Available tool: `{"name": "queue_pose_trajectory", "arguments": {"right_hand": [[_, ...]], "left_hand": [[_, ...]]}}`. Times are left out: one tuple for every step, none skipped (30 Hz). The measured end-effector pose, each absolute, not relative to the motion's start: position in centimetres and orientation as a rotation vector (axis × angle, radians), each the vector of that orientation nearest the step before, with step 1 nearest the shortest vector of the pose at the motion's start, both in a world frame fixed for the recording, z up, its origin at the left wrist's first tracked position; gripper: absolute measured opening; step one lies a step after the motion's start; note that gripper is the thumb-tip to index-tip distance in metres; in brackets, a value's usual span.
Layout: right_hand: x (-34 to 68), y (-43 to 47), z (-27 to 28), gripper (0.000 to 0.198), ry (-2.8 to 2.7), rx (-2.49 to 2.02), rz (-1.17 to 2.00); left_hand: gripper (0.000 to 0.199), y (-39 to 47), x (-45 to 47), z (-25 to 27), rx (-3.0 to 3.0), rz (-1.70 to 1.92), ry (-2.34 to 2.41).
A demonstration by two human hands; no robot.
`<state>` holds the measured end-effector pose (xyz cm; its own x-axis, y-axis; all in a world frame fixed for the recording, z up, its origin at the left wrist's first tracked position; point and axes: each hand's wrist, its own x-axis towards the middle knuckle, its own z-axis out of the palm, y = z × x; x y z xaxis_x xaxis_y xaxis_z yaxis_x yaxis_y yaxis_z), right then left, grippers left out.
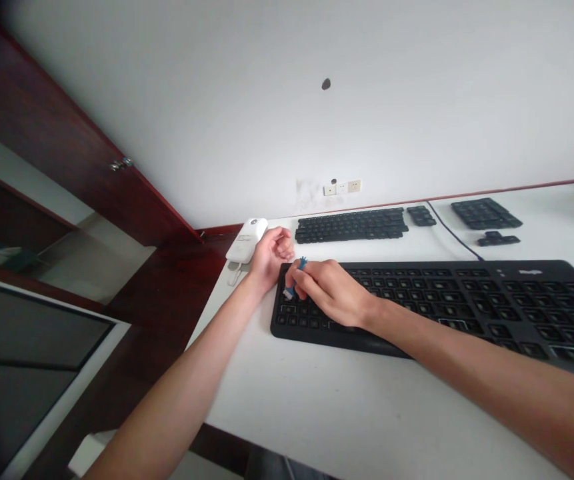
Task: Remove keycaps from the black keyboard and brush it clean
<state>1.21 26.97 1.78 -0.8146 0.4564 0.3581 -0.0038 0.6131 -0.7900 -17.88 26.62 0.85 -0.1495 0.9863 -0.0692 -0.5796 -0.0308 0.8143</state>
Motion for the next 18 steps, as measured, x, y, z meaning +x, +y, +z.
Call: {"name": "queue_pose_trajectory", "arguments": {"right_hand": [[1.19, 26.96, 1.81, 0.047, -2.288, -0.354, 1.121], [1.17, 26.93, 1.86, 0.047, -2.275, -0.36, 1.111], [1.16, 26.9, 1.92, 0.048, -2.275, -0.362, 1.103], [1.16, 26.85, 1.99, 0.047, -2.288, -0.357, 1.099], [1.17, 26.79, 2.05, 0.047, -2.307, -0.341, 1.104], [1.19, 26.73, 2.12, 0.047, -2.315, -0.323, 1.105], [1.21, 26.68, 2.17, 0.045, -2.299, -0.321, 1.1], [1.22, 26.64, 2.2, 0.043, -2.281, -0.342, 1.099], [1.21, 26.62, 2.22, 0.042, -2.274, -0.369, 1.093], [1.19, 26.61, 2.23, 0.041, -2.287, -0.374, 1.097], [1.16, 26.61, 2.23, 0.041, -2.31, -0.368, 1.103], [1.12, 26.61, 2.22, 0.041, -2.326, -0.357, 1.104], [1.08, 26.61, 2.21, 0.041, -2.329, -0.347, 1.094], [1.05, 26.6, 2.19, 0.042, -2.322, -0.345, 1.076], [1.03, 26.59, 2.18, 0.042, -2.312, -0.352, 1.058], [1.02, 26.56, 2.17, 0.043, -2.309, -0.361, 1.05], [1.01, 26.53, 2.17, 0.044, -2.313, -0.368, 1.051], [1.01, 26.5, 2.18, 0.044, -2.323, -0.374, 1.06]], "left_hand": [[0.025, 26.61, -17.87, 0.81, 0.655, 1.535, 0.858], [0.024, 26.59, -17.85, 0.77, 0.669, 1.534, 0.861], [0.024, 26.56, -17.83, 0.73, 0.684, 1.536, 0.863], [0.023, 26.53, -17.8, 0.68, 0.697, 1.541, 0.868], [0.023, 26.51, -17.76, 0.62, 0.697, 1.538, 0.882], [0.024, 26.5, -17.73, 0.56, 0.692, 1.529, 0.894], [0.024, 26.51, -17.7, 0.49, 0.684, 1.531, 0.901], [0.025, 26.54, -17.67, 0.44, 0.677, 1.527, 0.905], [0.026, 26.57, -17.64, 0.4, 0.674, 1.529, 0.912], [0.026, 26.6, -17.59, 0.39, 0.68, 1.53, 0.921], [0.026, 26.6, -17.54, 0.4, 0.695, 1.53, 0.932], [0.026, 26.58, -17.49, 0.44, 0.708, 1.53, 0.949], [0.026, 26.54, -17.42, 0.5, 0.718, 1.523, 0.969], [0.026, 26.47, -17.36, 0.57, 0.726, 1.514, 0.988], [0.025, 26.39, -17.3, 0.64, 0.729, 1.506, 1.006], [0.025, 26.31, -17.25, 0.7, 0.73, 1.503, 1.019], [0.025, 26.24, -17.21, 0.74, 0.73, 1.503, 1.024], [0.025, 26.18, -17.17, 0.77, 0.725, 1.511, 1.03]]}}
